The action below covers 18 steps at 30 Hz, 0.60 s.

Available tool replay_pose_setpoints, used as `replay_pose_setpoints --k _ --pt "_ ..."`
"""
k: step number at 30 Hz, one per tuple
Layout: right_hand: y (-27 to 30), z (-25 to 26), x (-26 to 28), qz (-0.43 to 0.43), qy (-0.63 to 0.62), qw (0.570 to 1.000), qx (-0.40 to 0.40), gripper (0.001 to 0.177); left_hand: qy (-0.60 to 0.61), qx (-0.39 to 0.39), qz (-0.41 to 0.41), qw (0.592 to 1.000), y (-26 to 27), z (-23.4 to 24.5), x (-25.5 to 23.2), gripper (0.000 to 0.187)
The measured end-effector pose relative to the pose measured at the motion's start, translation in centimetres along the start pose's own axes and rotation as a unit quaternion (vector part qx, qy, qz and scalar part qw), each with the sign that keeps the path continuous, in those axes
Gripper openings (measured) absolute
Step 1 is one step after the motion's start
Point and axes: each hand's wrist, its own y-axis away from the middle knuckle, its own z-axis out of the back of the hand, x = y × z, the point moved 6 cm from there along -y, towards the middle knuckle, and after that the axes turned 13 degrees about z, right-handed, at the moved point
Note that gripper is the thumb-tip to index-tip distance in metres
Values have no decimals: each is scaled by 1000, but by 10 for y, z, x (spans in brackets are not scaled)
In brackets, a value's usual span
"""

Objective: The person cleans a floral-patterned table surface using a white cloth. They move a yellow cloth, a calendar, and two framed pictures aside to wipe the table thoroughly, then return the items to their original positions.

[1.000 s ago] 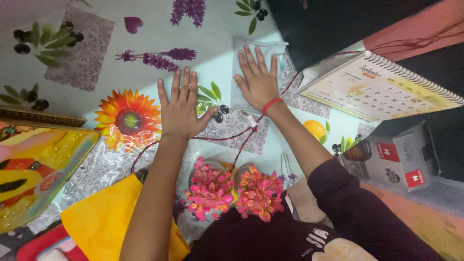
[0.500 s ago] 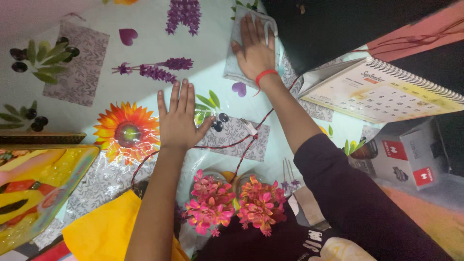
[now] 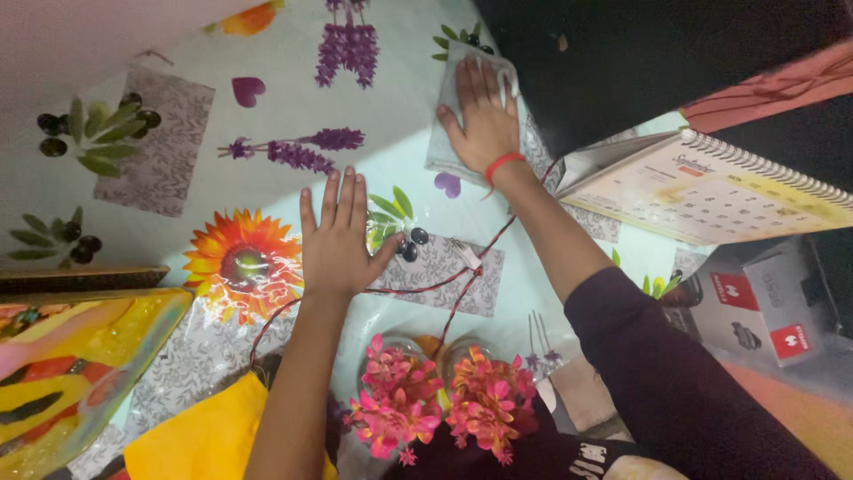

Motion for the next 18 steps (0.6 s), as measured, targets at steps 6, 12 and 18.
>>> replay_pose_setpoints --k 6,12,18 --pt "-81 -13 -16 -52 -1 998 35 75 -11 7 5 1000 -3 3 -2 99" --pt "-134 -29 -35 -47 -14 998 -30 77 -12 24 16 1000 -5 3 -1 99" --pt "-154 -28 -36 -76 -22 997 -17 78 -11 7 9 1000 -5 3 -1 99"
